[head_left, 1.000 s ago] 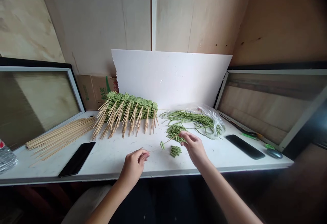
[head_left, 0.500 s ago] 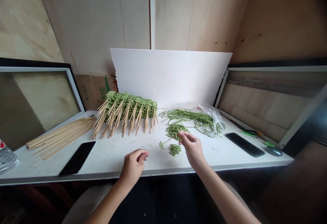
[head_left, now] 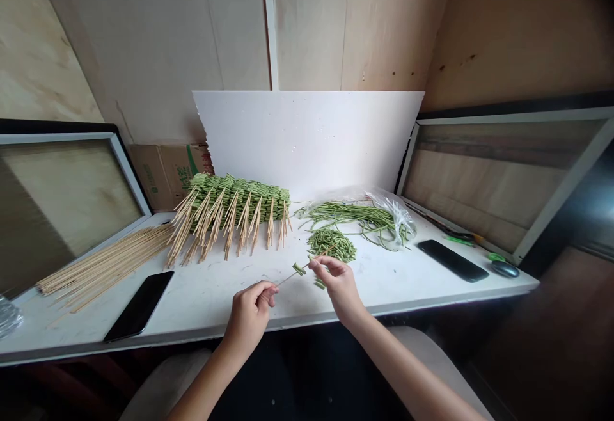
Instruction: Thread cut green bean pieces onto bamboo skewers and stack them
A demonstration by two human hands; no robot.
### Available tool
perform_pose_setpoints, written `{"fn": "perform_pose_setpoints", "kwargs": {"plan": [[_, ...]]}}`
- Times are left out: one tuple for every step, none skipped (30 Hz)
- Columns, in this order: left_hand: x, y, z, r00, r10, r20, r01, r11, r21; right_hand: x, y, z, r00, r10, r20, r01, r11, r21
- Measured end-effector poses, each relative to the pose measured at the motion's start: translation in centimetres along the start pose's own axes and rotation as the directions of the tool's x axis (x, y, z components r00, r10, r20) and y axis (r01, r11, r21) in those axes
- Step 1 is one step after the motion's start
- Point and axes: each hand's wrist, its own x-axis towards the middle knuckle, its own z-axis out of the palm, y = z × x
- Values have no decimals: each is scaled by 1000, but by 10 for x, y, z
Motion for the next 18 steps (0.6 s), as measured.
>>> {"fn": "perform_pose_setpoints", "kwargs": {"plan": [[0, 1, 0, 1000, -3, -5, 3, 1000, 2, -1, 2, 2, 1000, -2, 4, 2, 1000, 3], [0, 1, 0, 1000, -6, -7, 6, 1000, 4, -3, 4, 3, 1000, -8, 7, 8, 1000, 2], [0, 2, 0, 1000, -7, -5, 7, 1000, 4, -4, 6, 5, 1000, -16, 12, 16, 1000, -3], [0, 3, 0, 1000, -8, -1, 8, 1000, 4, -5, 7, 6, 999, -24, 21, 25, 1000, -7], [0, 3, 0, 1000, -8, 6, 8, 1000, 4, -6, 9, 7, 999, -30, 30, 30, 999, -11], [0, 3, 0, 1000, -8, 12, 8, 1000, 4, -7, 11, 8, 999, -32, 39, 32, 999, -15], [0, 3, 0, 1000, -7, 14, 7, 1000, 4, -7, 12, 8, 999, -30, 45, 31, 999, -19], [0, 3, 0, 1000, -9, 13, 9, 1000, 4, -8, 13, 8, 999, -27, 46, 28, 999, -20], [0, 3, 0, 1000, -11, 13, 11, 1000, 3, -8, 15, 8, 999, -21, 46, 22, 1000, -21], [-1, 3, 0, 1000, -13, 14, 13, 1000, 0, -9, 16, 8, 999, -17, 46, 18, 1000, -22], [-1, 3, 1, 1000, -16, 17, 16, 1000, -2, -9, 17, 8, 999, -14, 50, 16, 1000, -21], [-1, 2, 1, 1000, -19, 19, 19, 1000, -6, -9, 18, 9, 998, -10, 56, 11, 1000, -17], [-1, 2, 1, 999, -22, 23, 22, 1000, -10, -10, 19, 9, 998, -5, 64, 6, 1000, -12], [-1, 2, 1, 999, -25, 28, 25, 1000, -15, -10, 20, 9, 997, -4, 73, 4, 1000, -7], [-1, 2, 1, 999, -28, 34, 29, 999, -19, -9, 19, 9, 997, -5, 82, 5, 1000, -8], [0, 1, 0, 999, -32, 41, 33, 999, -24, -8, 18, 9, 996, -7, 93, 8, 1000, -15], [0, 1, -1, 998, -37, 47, 38, 999, -29, -6, 15, 7, 994, -10, 108, 13, 999, -30], [1, 1, -2, 998, -41, 52, 43, 999, -33, -3, 11, 5, 992, -11, 128, 18, 999, -52]]}}
